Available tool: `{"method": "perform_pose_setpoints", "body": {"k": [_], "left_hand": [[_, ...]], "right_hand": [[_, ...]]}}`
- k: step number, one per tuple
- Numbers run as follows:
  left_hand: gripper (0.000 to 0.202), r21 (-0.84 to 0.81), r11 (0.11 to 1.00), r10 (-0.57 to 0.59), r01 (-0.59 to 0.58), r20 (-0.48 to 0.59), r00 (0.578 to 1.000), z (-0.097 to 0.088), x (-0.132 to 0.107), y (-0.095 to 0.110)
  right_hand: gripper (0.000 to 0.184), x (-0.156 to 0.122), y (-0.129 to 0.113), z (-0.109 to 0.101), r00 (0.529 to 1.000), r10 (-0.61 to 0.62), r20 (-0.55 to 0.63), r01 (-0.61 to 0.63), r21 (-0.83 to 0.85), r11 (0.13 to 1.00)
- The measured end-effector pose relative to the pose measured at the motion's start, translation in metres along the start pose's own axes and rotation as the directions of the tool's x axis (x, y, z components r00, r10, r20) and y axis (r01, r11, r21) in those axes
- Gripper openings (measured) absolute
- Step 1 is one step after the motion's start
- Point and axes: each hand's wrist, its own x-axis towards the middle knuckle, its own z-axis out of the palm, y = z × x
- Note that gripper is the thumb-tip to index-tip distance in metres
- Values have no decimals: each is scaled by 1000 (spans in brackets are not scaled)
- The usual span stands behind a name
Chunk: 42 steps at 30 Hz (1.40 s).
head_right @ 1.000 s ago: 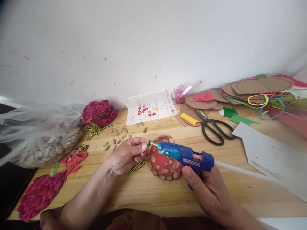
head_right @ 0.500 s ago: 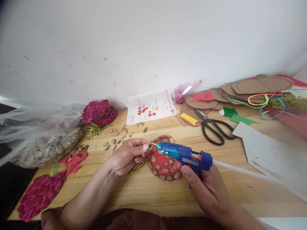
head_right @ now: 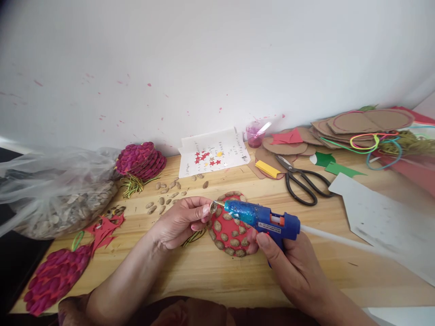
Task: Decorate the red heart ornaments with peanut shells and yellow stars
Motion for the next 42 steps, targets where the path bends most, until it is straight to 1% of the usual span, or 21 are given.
{"method": "perform_pose_setpoints", "body": {"k": [7,13,18,24,30,34,42], "left_hand": [[35,2,1000,-2,2,20,1000,-1,0,-1],[38,3,1000,-7,7,8,1000,-1,0,-1],[36,4,1000,-9,9,14,1000,-2,0,-1],[33,-16,1000,6,-6,28,1000,-2,1,-1],[29,-46,999,24,-21,54,998,-2,1,0],[29,-64,998,30,-28,41,999,0,0,2],[26,-56,997,61,-61,-3,998,-3,2,-2]], "right_hand": [[32,1,-1,-1,1000,1,3,-1,-12,1000],[31,-3,2,-2,999,45,23,-44,-15,999],[32,0,0,-1,1000,21,19,-21,-6,1000],[33,0,0,-1,998,42,46,-42,9,999],[33,0,-3,-1,1000,12,23,-12,-13,1000],[34,1,-4,-1,1000,-5,26,5,-12,1000],[36,0,0,0,999,29,14,-28,-27,999]]}}
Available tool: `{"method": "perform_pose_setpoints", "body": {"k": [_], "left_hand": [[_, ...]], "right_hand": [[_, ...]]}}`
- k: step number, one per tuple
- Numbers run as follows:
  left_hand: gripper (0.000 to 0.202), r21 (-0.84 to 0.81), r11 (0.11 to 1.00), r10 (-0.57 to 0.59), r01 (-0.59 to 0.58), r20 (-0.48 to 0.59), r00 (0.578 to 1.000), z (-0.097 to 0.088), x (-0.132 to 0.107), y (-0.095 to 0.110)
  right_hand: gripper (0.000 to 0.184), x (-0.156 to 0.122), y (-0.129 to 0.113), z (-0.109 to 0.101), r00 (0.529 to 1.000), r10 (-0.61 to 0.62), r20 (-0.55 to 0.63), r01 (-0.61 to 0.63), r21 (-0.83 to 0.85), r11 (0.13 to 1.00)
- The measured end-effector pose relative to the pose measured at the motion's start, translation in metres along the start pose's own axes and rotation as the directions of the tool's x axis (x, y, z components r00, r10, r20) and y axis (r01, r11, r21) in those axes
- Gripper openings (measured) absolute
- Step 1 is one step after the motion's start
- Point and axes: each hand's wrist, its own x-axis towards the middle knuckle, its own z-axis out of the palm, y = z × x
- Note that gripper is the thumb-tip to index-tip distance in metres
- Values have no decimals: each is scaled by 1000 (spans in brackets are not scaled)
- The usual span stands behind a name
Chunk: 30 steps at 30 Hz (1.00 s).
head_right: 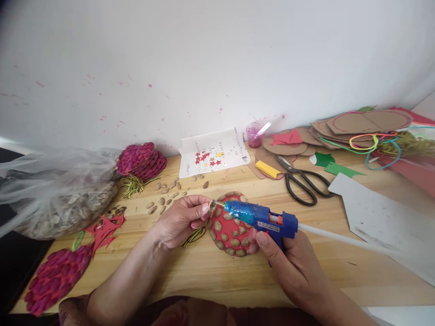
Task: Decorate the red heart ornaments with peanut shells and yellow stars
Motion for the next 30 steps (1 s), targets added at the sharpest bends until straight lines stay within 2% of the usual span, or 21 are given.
{"method": "perform_pose_setpoints", "body": {"k": [8,16,24,30], "left_hand": [[29,-69,998,7,-8,-16,1000,5,-1,2],[30,-100,995,27,-30,-38,999,5,1,0],[26,-103,994,40,-38,17,999,4,1,-1],[26,-93,995,44,-43,11,999,4,1,-2]], "right_hand": [[36,2,2,-1,1000,13,-2,-13,2,1000],[29,-3,1,-2,999,-9,50,7,31,999],[28,-3,6,0,997,-34,69,35,-13,999],[30,-4,4,-1,997,-27,74,28,-6,1000]]}}
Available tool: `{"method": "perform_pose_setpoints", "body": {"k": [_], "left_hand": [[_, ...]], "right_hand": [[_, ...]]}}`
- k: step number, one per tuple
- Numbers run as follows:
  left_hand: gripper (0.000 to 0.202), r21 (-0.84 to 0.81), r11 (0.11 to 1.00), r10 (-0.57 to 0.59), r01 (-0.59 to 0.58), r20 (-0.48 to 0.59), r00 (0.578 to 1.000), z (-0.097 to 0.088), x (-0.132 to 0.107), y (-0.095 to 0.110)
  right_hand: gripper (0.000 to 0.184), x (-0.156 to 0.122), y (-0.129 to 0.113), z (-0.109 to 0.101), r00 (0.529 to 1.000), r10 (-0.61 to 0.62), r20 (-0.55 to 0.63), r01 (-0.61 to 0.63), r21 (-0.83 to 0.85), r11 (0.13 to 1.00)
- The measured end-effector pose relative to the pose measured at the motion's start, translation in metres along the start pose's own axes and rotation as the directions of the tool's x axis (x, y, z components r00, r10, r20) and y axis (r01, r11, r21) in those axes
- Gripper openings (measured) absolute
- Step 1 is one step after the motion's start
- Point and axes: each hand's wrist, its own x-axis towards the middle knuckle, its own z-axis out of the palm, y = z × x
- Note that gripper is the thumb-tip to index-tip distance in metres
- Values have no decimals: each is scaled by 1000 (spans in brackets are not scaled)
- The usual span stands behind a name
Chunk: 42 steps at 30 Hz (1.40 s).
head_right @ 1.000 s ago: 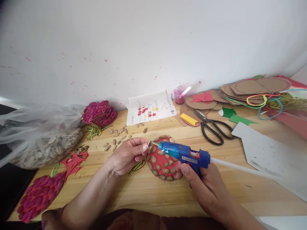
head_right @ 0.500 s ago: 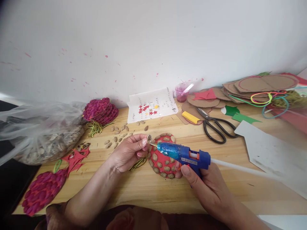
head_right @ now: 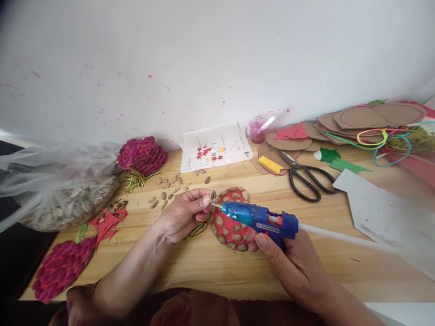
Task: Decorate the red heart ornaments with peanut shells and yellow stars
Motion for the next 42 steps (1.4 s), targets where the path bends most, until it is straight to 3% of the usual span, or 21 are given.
{"method": "perform_pose_setpoints", "body": {"k": [42], "left_hand": [[31,-17,1000,-21,20,-43,999,3,-2,3]], "right_hand": [[33,3,-1,1,998,-4,-60,0,-73,997]]}}
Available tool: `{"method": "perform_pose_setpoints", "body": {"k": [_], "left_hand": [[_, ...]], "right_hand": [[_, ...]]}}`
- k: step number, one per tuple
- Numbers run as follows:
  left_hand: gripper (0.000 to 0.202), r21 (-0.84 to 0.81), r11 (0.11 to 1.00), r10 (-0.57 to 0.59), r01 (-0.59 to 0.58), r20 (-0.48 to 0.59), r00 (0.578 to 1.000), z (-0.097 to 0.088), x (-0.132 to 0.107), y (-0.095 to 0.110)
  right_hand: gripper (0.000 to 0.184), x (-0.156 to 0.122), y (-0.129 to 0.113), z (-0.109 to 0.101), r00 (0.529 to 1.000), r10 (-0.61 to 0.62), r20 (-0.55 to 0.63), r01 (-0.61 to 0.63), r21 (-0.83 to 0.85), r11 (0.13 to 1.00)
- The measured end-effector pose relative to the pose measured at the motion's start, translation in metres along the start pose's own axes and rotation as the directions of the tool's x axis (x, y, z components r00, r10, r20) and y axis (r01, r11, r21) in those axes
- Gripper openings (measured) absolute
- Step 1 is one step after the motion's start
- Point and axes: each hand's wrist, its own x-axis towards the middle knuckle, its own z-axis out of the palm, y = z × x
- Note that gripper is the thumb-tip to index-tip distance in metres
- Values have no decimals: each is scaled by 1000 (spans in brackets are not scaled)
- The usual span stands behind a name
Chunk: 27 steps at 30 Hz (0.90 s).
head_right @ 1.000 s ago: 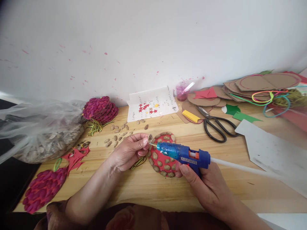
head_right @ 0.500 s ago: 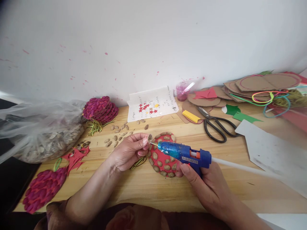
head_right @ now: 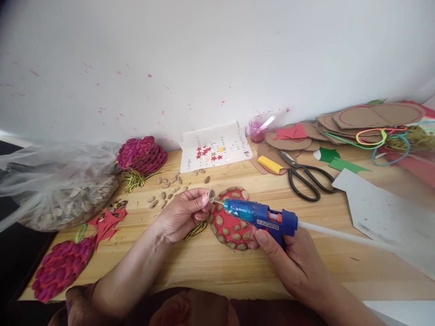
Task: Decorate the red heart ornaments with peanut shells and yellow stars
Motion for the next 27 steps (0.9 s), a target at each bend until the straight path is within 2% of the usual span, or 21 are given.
{"method": "perform_pose_setpoints", "body": {"k": [5,7,9,11,13,15,18,21,25,27], "left_hand": [[32,50,998,28,-27,-22,999,-1,-1,0],[31,151,986,71,-66,-29,997,-2,-3,0],[27,340,930,146,-136,-1,989,-1,-6,0],[18,578,784,250,-229,45,967,2,-11,0],[9,757,577,357,-307,104,928,6,-15,-2],[6,845,391,423,-366,188,886,10,-19,-4],[13,889,195,446,-414,295,845,14,-23,-8],[16,904,77,443,-421,347,826,17,-24,-13],[16,918,-32,385,-396,377,843,18,-24,-20],[16,911,-91,369,-402,406,836,18,-24,-23]], "right_hand": [[38,4,-2,0,998,52,-45,-52,6,999],[44,5,-3,-1,990,130,-48,-128,32,991],[51,6,-4,-1,978,206,-41,-202,79,976],[51,6,-5,0,964,260,-47,-252,140,958],[47,7,-7,0,952,299,-67,-282,187,941],[47,8,-8,1,943,322,-80,-300,210,930],[50,9,-9,1,937,340,-86,-316,214,924],[50,10,-10,2,930,359,-80,-335,215,917],[49,12,-12,3,924,377,-68,-357,199,913],[49,13,-11,3,917,394,-60,-376,201,905]]}}
